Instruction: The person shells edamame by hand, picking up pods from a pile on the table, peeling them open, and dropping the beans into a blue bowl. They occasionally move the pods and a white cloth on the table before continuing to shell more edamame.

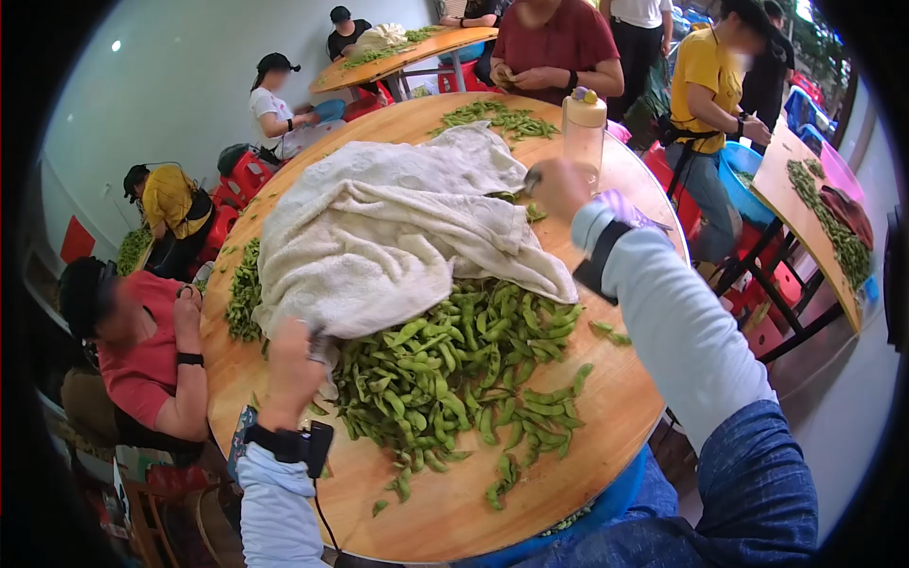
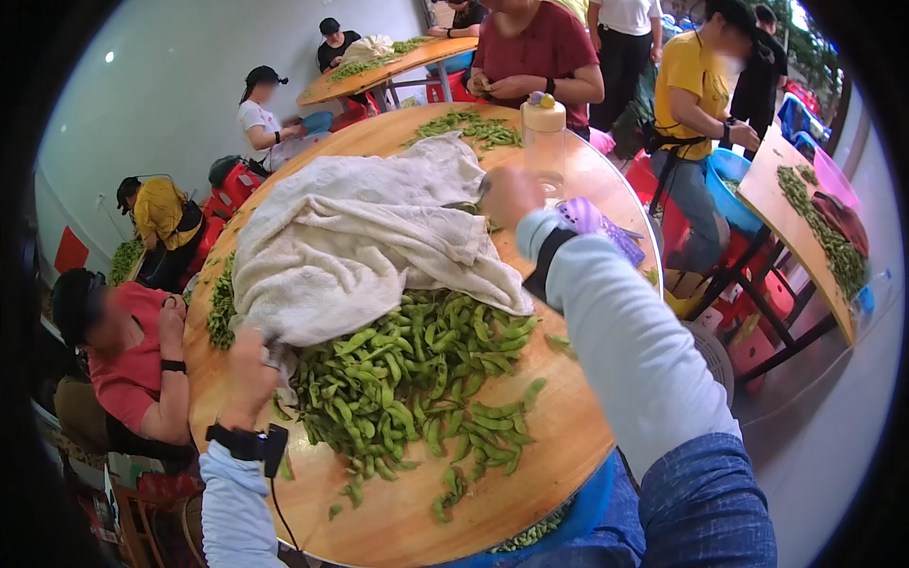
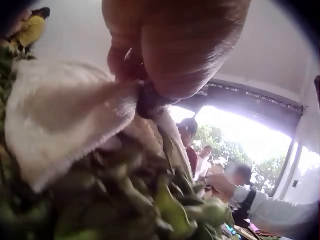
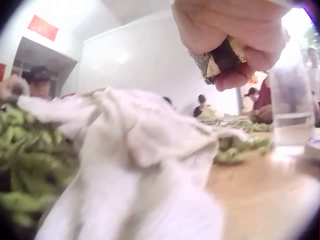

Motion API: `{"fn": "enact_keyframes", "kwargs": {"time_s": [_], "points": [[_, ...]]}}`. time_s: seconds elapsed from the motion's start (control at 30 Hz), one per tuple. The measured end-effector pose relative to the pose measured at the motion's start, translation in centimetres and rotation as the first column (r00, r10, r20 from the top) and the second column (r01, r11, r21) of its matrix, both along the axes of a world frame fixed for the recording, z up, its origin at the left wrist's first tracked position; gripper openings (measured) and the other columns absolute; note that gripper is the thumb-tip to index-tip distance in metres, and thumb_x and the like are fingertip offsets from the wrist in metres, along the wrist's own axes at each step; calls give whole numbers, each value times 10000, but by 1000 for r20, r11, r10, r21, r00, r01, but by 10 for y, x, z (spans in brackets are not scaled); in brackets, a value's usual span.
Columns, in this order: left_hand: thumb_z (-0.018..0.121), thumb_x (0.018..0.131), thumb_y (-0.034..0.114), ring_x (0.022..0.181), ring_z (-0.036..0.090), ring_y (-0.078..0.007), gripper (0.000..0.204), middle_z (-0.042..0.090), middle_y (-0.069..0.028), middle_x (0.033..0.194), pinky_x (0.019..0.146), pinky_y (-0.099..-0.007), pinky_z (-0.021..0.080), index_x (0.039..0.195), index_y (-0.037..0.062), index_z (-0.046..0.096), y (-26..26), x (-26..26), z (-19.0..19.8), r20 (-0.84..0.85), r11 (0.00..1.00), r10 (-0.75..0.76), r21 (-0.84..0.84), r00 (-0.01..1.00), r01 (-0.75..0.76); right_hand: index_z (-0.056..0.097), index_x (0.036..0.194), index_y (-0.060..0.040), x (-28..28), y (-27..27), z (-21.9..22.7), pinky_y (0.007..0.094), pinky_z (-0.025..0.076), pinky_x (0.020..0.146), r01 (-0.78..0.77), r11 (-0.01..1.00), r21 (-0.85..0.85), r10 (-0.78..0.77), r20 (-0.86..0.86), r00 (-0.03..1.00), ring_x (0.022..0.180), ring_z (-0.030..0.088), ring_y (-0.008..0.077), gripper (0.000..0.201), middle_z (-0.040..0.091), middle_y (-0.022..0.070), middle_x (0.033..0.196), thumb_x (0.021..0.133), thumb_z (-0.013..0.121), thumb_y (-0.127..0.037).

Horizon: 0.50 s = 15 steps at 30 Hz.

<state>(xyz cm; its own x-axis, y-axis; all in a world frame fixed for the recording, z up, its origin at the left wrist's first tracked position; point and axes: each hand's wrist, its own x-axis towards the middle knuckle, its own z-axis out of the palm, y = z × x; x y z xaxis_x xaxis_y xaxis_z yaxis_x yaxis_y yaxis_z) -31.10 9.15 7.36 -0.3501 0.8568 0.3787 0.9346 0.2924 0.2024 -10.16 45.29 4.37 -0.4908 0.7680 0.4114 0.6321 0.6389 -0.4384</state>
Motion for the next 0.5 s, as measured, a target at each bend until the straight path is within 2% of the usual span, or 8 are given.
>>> {"fn": "enact_keyframes", "kwargs": {"time_s": [0.1, 0.13, 0.2, 0.23, 0.3, 0.37, 0.4, 0.5], "points": [[639, 698, 92, 823, 526, -313, 254, 552, -151, 856, 728, -352, 415, 916, -5, 554, -8, 4, 19, -85, 989, -59, 134, 995, 70, 640, 740, -13, 24, 41, 6, 293, 444, 448, -194, 919, -342, 62, -362, 930, 591, 597, 160, 199, 620, 95, 653, 780, 515, -162], [655, 694, 100, 832, 532, -262, 301, 571, -127, 883, 743, -330, 413, 952, -10, 545, -10, 15, 22, -73, 980, -40, 194, 996, 54, 637, 758, -10, 30, 24, 19, 259, 411, 423, -274, 835, -478, 55, -422, 905, 579, 576, 121, 200, 616, 75, 652, 797, 504, -155], [656, 701, 102, 831, 531, -230, 301, 573, -114, 883, 747, -321, 411, 958, -9, 547, -16, 43, 27, 104, 978, -42, 208, 994, 20, 629, 794, -4, 51, -23, 38, 191, 346, 373, -432, 587, -684, 9, -528, 849, 556, 533, 43, 203, 608, 36, 652, 831, 483, -141], [657, 704, 103, 830, 530, -215, 302, 574, -107, 884, 749, -317, 409, 962, -9, 548, -21, 56, 28, 194, 978, -42, 207, 980, 1, 627, 867, -43, 61, -41, 38, 162, 308, 368, -529, 508, -679, 97, -565, 819, 542, 515, 24, 178, 616, 16, 684, 846, 494, -160], [648, 737, 141, 846, 553, -258, 279, 575, -127, 894, 773, -305, 418, 950, -14, 556, -33, 81, 29, 251, 966, -122, 254, 960, 56, 631, 850, -49, 83, -81, 39, 167, 320, 396, -637, 379, -672, 185, -619, 763, 540, 496, 18, 168, 609, 8, 690, 836, 539, -189], [635, 761, 151, 852, 559, -253, 261, 579, -124, 900, 783, -306, 420, 945, -18, 559, -48, 103, 26, 308, 960, -139, 275, 941, 52, 604, 851, -47, 107, -102, 30, 173, 328, 449, -623, 478, -619, 356, -512, 781, 538, 443, 11, 217, 558, -35, 685, 844, 565, -260], [597, 807, 160, 912, 545, -230, 289, 572, -120, 972, 821, -302, 407, 1013, -30, 530, -61, 108, 19, 338, 949, -144, 312, 930, 34, 597, 851, -22, 119, -112, 25, 215, 363, 484, -641, 552, -533, 383, -521, 763, 553, 449, 37, 194, 549, -13, 658, 815, 599, -212], [561, 840, 180, 1002, 505, -214, 360, 538, -122, 1074, 896, -301, 364, 1110, -39, 472, -95, 124, -21, 585, 853, -130, 478, 801, -210, 589, 846, 2, 158, -100, -10, 264, 401, 508, -276, 890, -363, 290, -18, 957, 552, 504, 119, 217, 567, 64, 634, 786, 613, -205]]}}
